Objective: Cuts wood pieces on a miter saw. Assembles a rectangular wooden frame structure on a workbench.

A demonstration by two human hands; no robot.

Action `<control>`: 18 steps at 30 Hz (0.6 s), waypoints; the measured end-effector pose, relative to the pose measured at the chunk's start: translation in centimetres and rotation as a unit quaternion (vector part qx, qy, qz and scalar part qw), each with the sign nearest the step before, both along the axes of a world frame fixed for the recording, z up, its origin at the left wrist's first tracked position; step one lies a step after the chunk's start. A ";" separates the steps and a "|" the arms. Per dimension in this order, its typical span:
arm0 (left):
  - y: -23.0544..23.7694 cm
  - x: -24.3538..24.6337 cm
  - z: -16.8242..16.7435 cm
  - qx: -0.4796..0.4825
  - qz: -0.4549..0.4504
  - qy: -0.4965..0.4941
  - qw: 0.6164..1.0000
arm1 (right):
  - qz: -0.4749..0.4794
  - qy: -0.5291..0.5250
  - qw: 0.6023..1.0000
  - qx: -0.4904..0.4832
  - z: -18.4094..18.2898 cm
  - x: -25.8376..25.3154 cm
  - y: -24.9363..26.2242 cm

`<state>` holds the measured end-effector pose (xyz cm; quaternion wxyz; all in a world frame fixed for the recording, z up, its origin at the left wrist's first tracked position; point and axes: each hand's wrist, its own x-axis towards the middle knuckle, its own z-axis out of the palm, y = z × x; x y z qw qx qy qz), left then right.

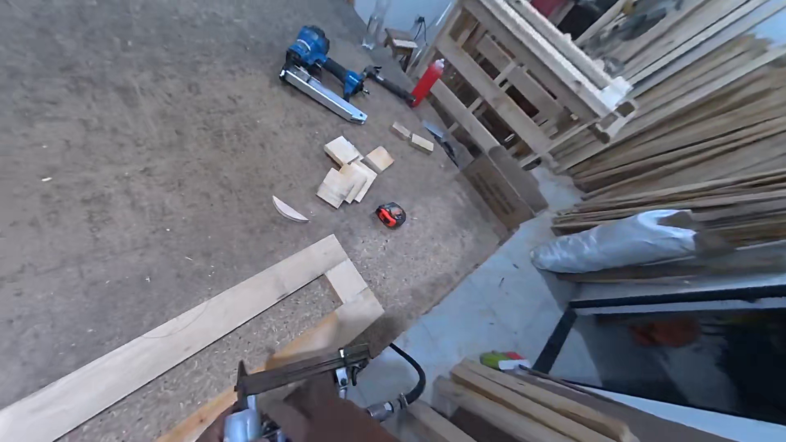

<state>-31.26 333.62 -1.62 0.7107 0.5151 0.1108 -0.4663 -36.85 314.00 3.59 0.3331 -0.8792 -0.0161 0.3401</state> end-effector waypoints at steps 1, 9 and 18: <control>-0.6 -0.4 0.2 0.029 -0.014 -0.066 0.997 | -0.064 -0.084 0.994 0.028 -0.3 -1.7 -1.6; -2.6 -3.0 3.8 -0.003 -0.083 -0.410 0.908 | -0.360 -0.207 0.905 -0.094 -1.7 -7.2 -7.5; -3.4 -3.1 5.6 -0.067 -0.006 -0.533 0.844 | -0.377 -0.538 0.748 0.095 -0.1 -7.3 -5.2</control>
